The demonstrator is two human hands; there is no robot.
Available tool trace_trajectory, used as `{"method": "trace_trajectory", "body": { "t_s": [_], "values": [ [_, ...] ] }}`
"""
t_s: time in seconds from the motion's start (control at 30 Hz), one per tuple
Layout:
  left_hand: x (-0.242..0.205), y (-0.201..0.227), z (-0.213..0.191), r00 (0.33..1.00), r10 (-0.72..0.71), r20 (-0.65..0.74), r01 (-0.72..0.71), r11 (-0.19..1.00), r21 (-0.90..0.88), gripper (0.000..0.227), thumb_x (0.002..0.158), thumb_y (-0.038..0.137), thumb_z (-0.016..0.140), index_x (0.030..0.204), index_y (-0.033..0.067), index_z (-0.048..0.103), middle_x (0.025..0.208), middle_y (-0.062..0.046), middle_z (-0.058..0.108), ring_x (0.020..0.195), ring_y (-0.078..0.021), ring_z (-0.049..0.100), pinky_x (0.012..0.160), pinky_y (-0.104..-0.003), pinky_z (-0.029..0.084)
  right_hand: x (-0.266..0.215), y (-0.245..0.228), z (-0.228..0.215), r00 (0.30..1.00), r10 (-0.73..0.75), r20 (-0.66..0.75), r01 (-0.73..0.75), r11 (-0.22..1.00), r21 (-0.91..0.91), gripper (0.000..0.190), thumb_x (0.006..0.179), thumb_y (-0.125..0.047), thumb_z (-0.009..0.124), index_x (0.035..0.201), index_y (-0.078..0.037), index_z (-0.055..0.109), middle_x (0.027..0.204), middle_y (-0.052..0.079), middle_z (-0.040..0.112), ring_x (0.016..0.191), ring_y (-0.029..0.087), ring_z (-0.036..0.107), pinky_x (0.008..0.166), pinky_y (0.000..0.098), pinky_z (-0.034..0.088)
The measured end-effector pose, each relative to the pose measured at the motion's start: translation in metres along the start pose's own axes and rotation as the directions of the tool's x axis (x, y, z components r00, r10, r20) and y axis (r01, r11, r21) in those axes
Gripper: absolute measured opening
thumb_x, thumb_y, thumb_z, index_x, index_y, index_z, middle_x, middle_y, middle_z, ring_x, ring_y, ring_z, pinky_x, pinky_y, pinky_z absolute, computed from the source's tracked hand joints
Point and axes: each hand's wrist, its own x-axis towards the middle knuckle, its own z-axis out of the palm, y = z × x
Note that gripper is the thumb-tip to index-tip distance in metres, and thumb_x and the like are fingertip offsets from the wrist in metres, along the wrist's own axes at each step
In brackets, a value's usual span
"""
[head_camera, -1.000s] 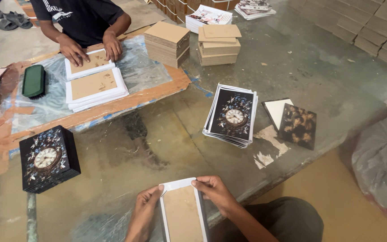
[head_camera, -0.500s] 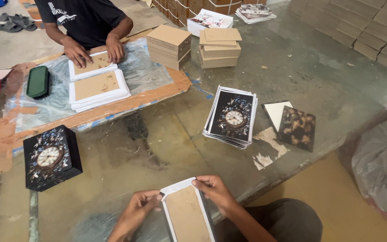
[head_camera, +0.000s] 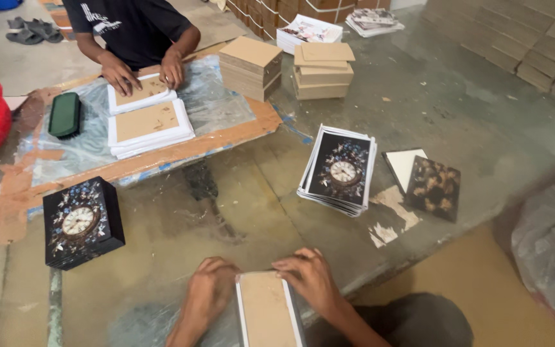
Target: The person assembles small square clocks by placing a clock face onto a cardboard backing and inserting it into a black frame. They then stack the completed units and place a heavy stone on top of the stack.
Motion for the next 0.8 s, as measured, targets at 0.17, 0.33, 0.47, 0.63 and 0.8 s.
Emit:
{"method": "trace_trajectory", "body": {
  "t_s": [0.17,0.33,0.47,0.63,0.8],
  "values": [
    [-0.005,0.012,-0.004,0.962,-0.111,0.249,0.170,0.958,-0.229,0.082,0.072,0.009,0.082,0.145,0.0080,0.044,0.144,-0.021,0.054,0.132,-0.0430,0.053,0.100,-0.046,0.042,-0.007,0.004,0.004,0.996,0.079,0.034,-0.079,0.997,-0.008,0.011,0.080,-0.018,0.082,0.089,-0.012,0.081,0.088,-0.001,0.081,0.072,0.021,0.065,0.073,0.0353,0.048],
    [-0.026,-0.007,0.015,0.960,0.004,0.281,0.047,0.984,-0.173,0.047,0.089,0.010,0.071,0.134,0.0073,0.058,0.137,-0.016,0.066,0.130,-0.0360,0.059,0.111,-0.044,0.044,-0.008,-0.005,0.003,0.988,0.143,0.058,-0.143,0.990,-0.008,0.012,0.082,-0.019,0.082,0.091,-0.012,0.080,0.090,0.000,0.081,0.076,0.021,0.066,0.075,0.0348,0.051],
    [-0.032,-0.036,0.042,0.949,0.160,0.272,-0.155,0.987,-0.040,0.044,0.091,0.008,0.069,0.135,0.0048,0.061,0.140,-0.018,0.064,0.134,-0.0340,0.056,0.114,-0.046,0.040,0.005,-0.013,-0.016,0.980,-0.061,0.189,0.056,0.998,0.031,0.055,0.086,-0.030,0.077,0.130,-0.003,0.059,0.131,0.019,0.065,0.120,0.035,0.058,0.096,0.0406,0.043],
    [-0.049,-0.059,0.061,0.955,0.183,0.235,-0.191,0.982,0.011,0.048,0.090,0.005,0.065,0.138,0.0041,0.062,0.139,-0.018,0.064,0.134,-0.0312,0.058,0.115,-0.045,0.041,-0.002,-0.012,-0.012,0.848,-0.136,0.512,0.100,0.990,0.098,0.078,0.099,-0.040,0.067,0.156,0.000,0.031,0.150,0.026,0.048,0.143,0.038,0.042,0.120,0.0499,0.027],
    [-0.052,-0.042,0.057,0.951,0.224,0.214,-0.254,0.959,0.125,0.058,0.080,0.002,0.064,0.138,-0.0012,0.060,0.138,-0.020,0.064,0.131,-0.0321,0.060,0.114,-0.044,0.043,-0.019,0.000,0.009,0.840,-0.090,0.536,0.089,0.996,0.027,0.076,0.098,-0.039,0.069,0.155,-0.001,0.036,0.149,0.025,0.050,0.140,0.040,0.043,0.117,0.0486,0.029]
  ]
}}
